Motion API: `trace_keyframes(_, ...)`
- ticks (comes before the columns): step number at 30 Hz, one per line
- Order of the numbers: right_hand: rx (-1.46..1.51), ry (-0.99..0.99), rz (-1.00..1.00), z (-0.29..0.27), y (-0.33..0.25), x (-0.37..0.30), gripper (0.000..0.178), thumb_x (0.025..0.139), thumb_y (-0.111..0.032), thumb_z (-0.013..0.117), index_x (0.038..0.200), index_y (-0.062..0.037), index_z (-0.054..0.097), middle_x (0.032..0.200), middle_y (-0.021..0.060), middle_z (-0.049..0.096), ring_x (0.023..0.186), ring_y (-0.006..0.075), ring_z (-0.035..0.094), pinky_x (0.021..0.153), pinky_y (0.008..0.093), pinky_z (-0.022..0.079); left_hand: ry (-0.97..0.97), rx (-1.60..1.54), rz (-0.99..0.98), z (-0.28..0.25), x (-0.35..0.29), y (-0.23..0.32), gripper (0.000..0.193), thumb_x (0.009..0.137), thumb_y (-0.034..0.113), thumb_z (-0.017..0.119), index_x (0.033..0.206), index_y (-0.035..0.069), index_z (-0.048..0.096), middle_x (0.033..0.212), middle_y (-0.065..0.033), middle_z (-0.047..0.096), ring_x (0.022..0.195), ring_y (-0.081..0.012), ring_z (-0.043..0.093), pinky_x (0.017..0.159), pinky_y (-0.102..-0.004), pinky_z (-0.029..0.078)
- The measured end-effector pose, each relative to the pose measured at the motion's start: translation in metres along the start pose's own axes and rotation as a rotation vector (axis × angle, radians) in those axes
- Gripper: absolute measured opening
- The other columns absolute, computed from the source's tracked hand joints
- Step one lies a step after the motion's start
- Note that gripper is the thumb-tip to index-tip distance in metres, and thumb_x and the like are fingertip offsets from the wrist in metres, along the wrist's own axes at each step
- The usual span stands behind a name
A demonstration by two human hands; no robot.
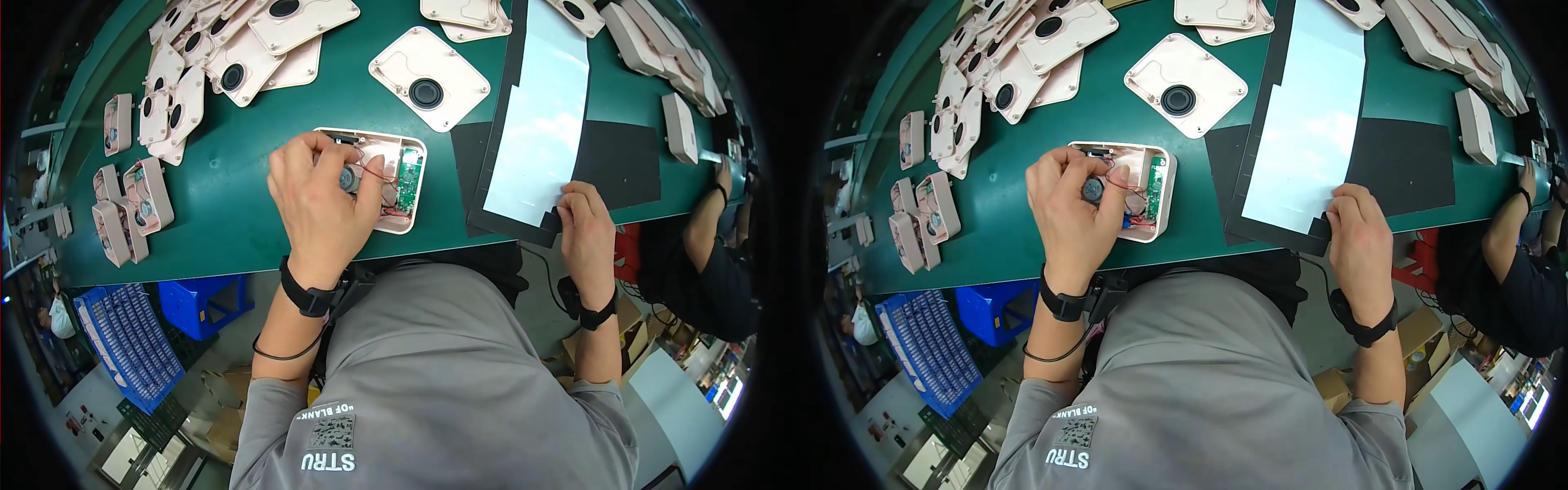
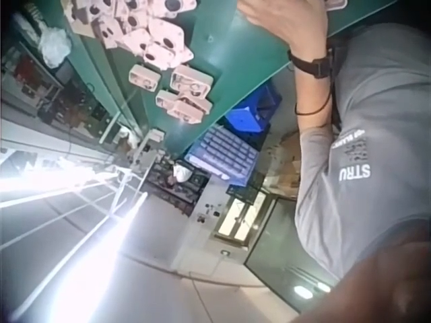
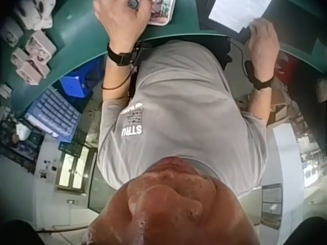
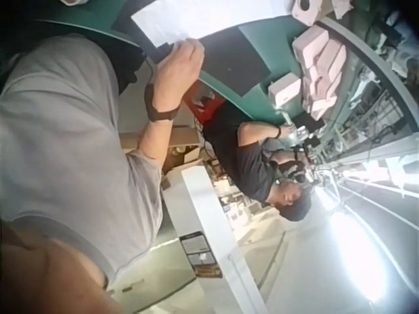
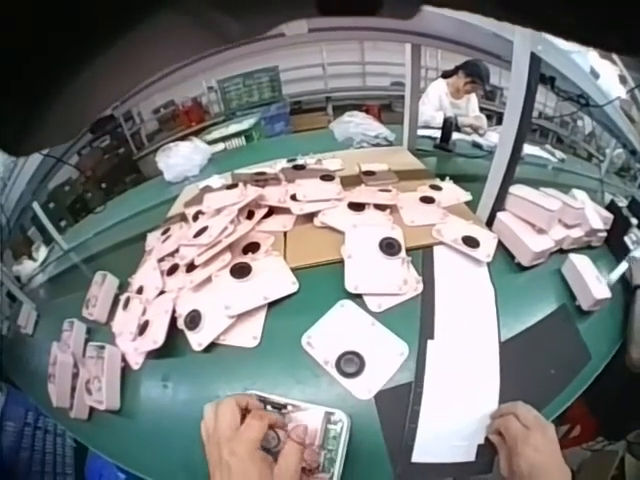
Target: Assembling electronic devices by placing components into plastic housings and applying stickers.
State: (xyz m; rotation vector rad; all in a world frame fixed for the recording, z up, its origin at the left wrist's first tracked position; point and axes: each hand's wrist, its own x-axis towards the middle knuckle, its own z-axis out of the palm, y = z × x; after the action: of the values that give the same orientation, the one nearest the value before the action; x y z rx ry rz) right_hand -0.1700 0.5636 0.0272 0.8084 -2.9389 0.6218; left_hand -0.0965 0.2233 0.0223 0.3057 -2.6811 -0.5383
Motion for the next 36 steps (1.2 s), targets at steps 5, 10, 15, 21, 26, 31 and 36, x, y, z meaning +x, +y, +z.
trace_keyframes(5, 0.014, -0.011, 0.012, -0.004, -0.002, 0.003, 0.005, 0.096, 0.006, 0.064, 0.098, 0.0036, 0.061, 0.114, 0.0165, 0.068, 0.091, 0.0372, 0.067, 0.078, 0.0402, 0.055, -0.033, -0.011, 0.053, -0.004, 0.001, 0.001, 0.022, 0.087, 0.026, 0.085, 0.093, 0.007, 0.077, 0.118, -0.0129, 0.061, 0.111, -0.0335, 0.053, 0.095, -0.0462, 0.043)
trace_keyframes(10, 0.038, -0.039, 0.035, -0.005, -0.003, 0.003, 0.004, 0.098, 0.006, 0.062, 0.098, 0.0031, 0.059, 0.115, 0.0171, 0.068, 0.090, 0.0374, 0.067, 0.077, 0.0392, 0.055, -0.067, -0.123, 0.086, -0.006, 0.002, 0.000, 0.015, 0.089, 0.018, 0.081, 0.095, 0.005, 0.077, 0.118, -0.0137, 0.061, 0.111, -0.0339, 0.052, 0.097, -0.0465, 0.044)
trace_keyframes(15, 0.069, -0.106, 0.120, -0.013, -0.002, 0.003, 0.006, 0.099, 0.007, 0.060, 0.099, 0.0026, 0.056, 0.117, 0.0175, 0.068, 0.092, 0.0385, 0.067, 0.078, 0.0393, 0.054, -0.116, -0.313, 0.192, -0.008, -0.002, -0.008, 0.010, 0.087, 0.009, 0.080, 0.095, 0.003, 0.076, 0.122, -0.0153, 0.063, 0.114, -0.0355, 0.056, 0.096, -0.0464, 0.048)
trace_keyframes(21, 0.065, -0.132, 0.118, -0.018, -0.007, 0.002, 0.006, 0.101, 0.006, 0.058, 0.102, 0.0020, 0.053, 0.118, 0.0181, 0.068, 0.094, 0.0386, 0.066, 0.084, 0.0389, 0.054, -0.128, -0.483, 0.261, -0.006, -0.011, -0.023, 0.013, 0.082, 0.006, 0.083, 0.093, 0.003, 0.075, 0.124, -0.0157, 0.067, 0.122, -0.0397, 0.062, 0.097, -0.0487, 0.052)
trace_keyframes(26, 0.115, -0.212, 0.171, -0.029, -0.004, 0.012, 0.005, 0.102, 0.007, 0.055, 0.102, 0.0020, 0.053, 0.118, 0.0185, 0.069, 0.092, 0.0332, 0.067, 0.086, 0.0365, 0.054, -0.098, -0.533, 0.366, -0.004, -0.009, -0.029, 0.015, 0.079, 0.006, 0.084, 0.091, 0.004, 0.074, 0.121, -0.0150, 0.070, 0.126, -0.0417, 0.064, 0.100, -0.0523, 0.053)
trace_keyframes(31, 0.229, -0.169, 0.047, -0.029, -0.059, 0.039, 0.006, 0.102, 0.008, 0.053, 0.102, 0.0017, 0.054, 0.116, 0.0176, 0.069, 0.090, 0.0292, 0.067, 0.084, 0.0346, 0.054, -0.121, -0.574, 0.350, -0.008, -0.015, -0.033, 0.016, 0.076, 0.000, 0.079, 0.091, 0.004, 0.074, 0.126, -0.0159, 0.068, 0.128, -0.0418, 0.062, 0.105, -0.0552, 0.051)
trace_keyframes(36, 0.558, -0.372, -0.246, -0.001, -0.110, 0.076, 0.008, 0.101, 0.008, 0.053, 0.103, 0.0015, 0.055, 0.110, 0.0142, 0.070, 0.083, 0.0254, 0.066, 0.077, 0.0341, 0.055, -0.175, -0.452, 0.311, -0.015, -0.022, -0.029, 0.018, 0.073, -0.004, 0.073, 0.089, 0.004, 0.074, 0.135, -0.0172, 0.065, 0.132, -0.0425, 0.059, 0.108, -0.0549, 0.048)
